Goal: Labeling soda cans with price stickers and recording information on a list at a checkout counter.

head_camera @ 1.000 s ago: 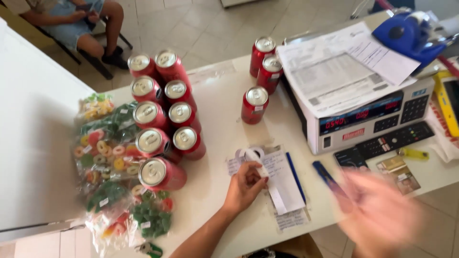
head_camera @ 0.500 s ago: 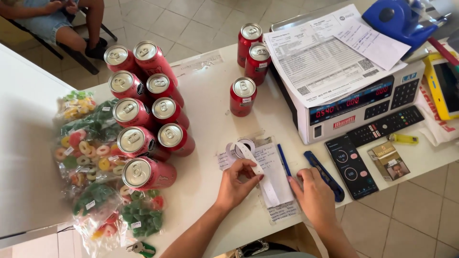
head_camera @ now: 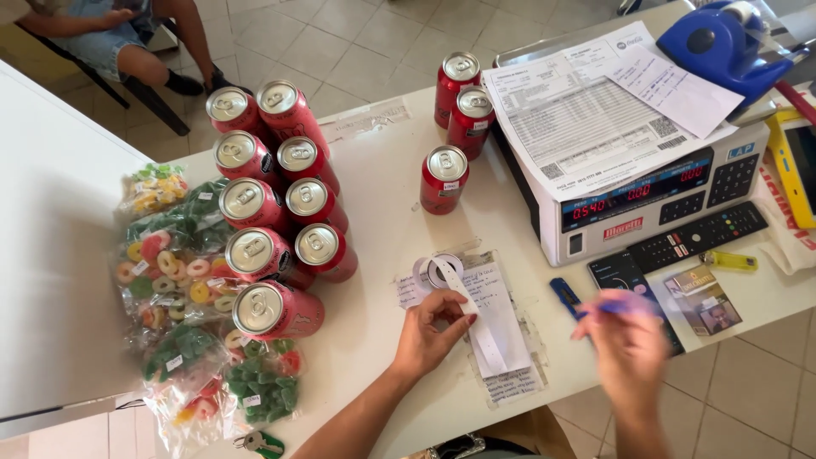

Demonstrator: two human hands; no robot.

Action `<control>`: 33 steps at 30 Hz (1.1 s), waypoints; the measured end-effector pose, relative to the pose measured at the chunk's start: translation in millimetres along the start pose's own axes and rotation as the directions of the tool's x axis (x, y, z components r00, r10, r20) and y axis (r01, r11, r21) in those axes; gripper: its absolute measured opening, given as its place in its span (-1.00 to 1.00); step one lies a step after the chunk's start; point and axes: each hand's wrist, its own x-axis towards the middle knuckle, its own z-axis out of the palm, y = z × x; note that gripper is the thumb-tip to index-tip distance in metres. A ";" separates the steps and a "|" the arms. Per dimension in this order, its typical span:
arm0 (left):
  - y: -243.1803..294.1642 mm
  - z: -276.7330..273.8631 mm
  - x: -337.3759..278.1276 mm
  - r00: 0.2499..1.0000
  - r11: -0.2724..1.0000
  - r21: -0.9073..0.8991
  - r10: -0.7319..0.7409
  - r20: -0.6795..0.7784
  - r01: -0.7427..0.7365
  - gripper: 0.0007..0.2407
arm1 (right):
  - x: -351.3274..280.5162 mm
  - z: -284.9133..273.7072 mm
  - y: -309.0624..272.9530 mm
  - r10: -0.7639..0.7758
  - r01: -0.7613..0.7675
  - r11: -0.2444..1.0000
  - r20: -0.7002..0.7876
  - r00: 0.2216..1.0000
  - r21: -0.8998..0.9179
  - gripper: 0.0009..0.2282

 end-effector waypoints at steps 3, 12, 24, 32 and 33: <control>-2.5 1.3 0.0 1.000 0.999 -0.026 0.019 -0.009 -0.019 -0.88 | 5.1 -22.0 4.8 -0.322 0.336 0.932 -0.114 0.940 0.138 -0.65; -4.1 3.2 -0.7 1.000 0.991 -0.133 0.005 -0.001 -0.006 -0.90 | -30.4 51.3 23.8 -0.114 0.396 0.700 0.455 0.883 -0.594 -0.75; 3.7 3.4 10.9 0.992 0.988 0.094 0.125 -0.020 -0.122 -0.94 | -31.7 49.7 49.5 -0.061 0.423 0.591 0.485 0.873 -0.687 -0.87; -14.7 11.6 13.9 0.968 0.934 0.275 0.248 -0.041 -0.228 -0.93 | -25.5 54.1 21.6 -0.156 0.382 0.705 0.394 0.906 -0.597 -0.79; -14.0 12.6 12.4 0.971 0.935 0.278 0.238 -0.031 -0.220 -0.93 | -26.4 51.9 15.4 -0.131 0.306 0.818 0.359 0.924 -0.488 -0.74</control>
